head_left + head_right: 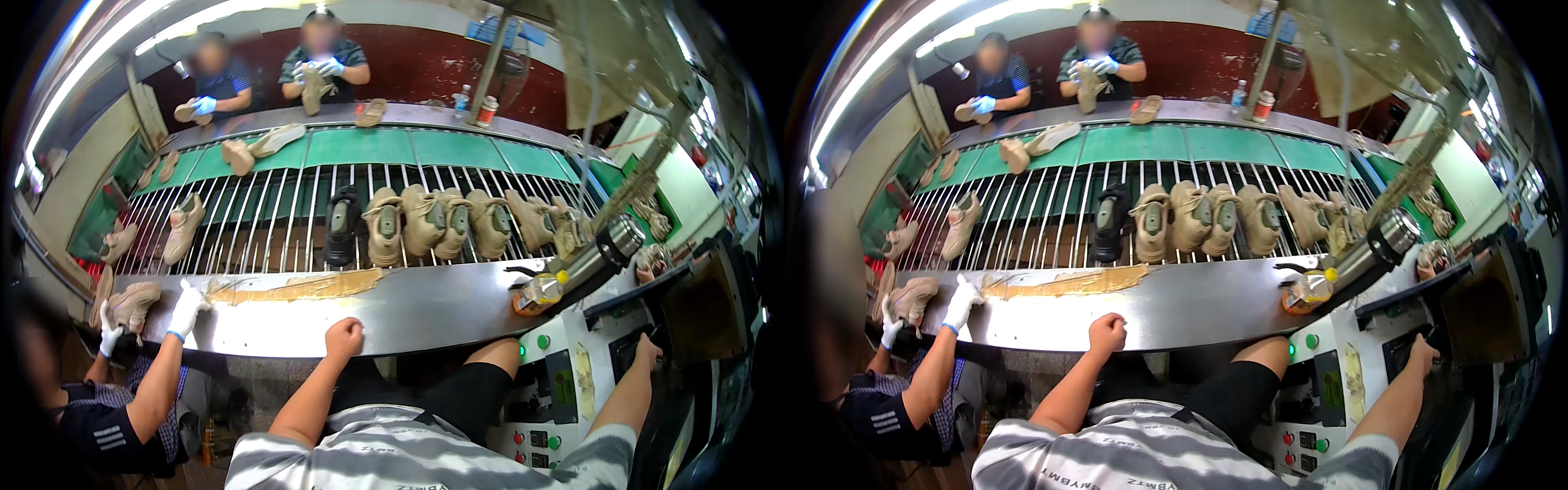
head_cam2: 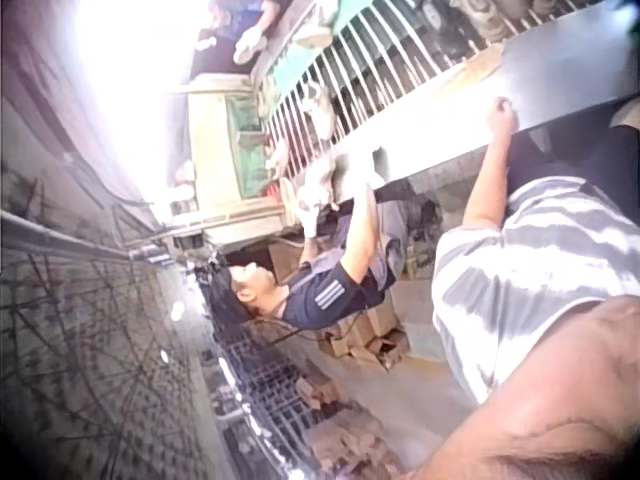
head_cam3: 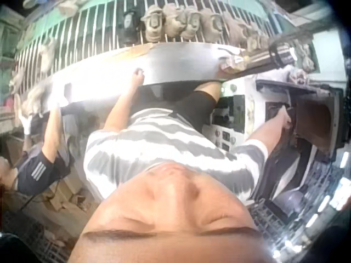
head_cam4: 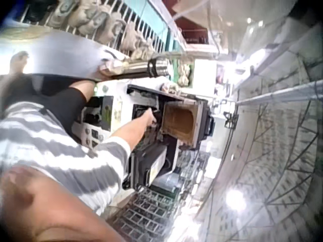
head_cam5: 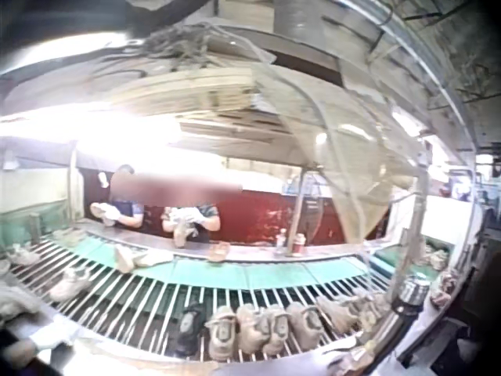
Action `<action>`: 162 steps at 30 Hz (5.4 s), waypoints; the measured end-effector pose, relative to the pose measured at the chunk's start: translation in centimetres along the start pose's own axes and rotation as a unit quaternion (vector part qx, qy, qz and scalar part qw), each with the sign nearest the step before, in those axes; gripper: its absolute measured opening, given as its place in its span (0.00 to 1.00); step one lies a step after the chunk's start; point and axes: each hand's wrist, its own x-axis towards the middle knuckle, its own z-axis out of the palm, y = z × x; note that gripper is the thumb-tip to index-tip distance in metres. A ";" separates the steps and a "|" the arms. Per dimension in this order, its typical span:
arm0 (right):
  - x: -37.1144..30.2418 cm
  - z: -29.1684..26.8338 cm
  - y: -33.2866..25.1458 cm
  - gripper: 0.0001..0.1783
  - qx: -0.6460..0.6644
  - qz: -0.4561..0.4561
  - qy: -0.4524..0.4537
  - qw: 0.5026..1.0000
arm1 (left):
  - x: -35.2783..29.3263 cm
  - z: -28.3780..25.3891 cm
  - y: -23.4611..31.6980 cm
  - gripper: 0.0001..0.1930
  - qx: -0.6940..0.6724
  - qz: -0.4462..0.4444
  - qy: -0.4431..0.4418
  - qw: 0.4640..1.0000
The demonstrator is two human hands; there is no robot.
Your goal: The person picks up shoes from a conveyor belt, places them into a heated machine, and returns them to the belt.
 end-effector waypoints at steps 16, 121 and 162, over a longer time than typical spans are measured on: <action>-30.4 4.4 7.6 0.32 0.498 -0.241 -0.025 0.833 | -2.4 0.2 5.6 0.31 -0.215 0.020 -0.377 0.901; -56.3 23.3 2.3 0.05 0.214 -0.682 -0.260 0.649 | 28.1 -8.2 -8.2 0.35 0.112 0.092 0.221 0.964; -58.4 21.9 1.4 0.08 0.054 -0.674 -0.331 0.658 | 38.2 -27.5 -17.3 0.33 -0.557 -0.224 0.183 0.778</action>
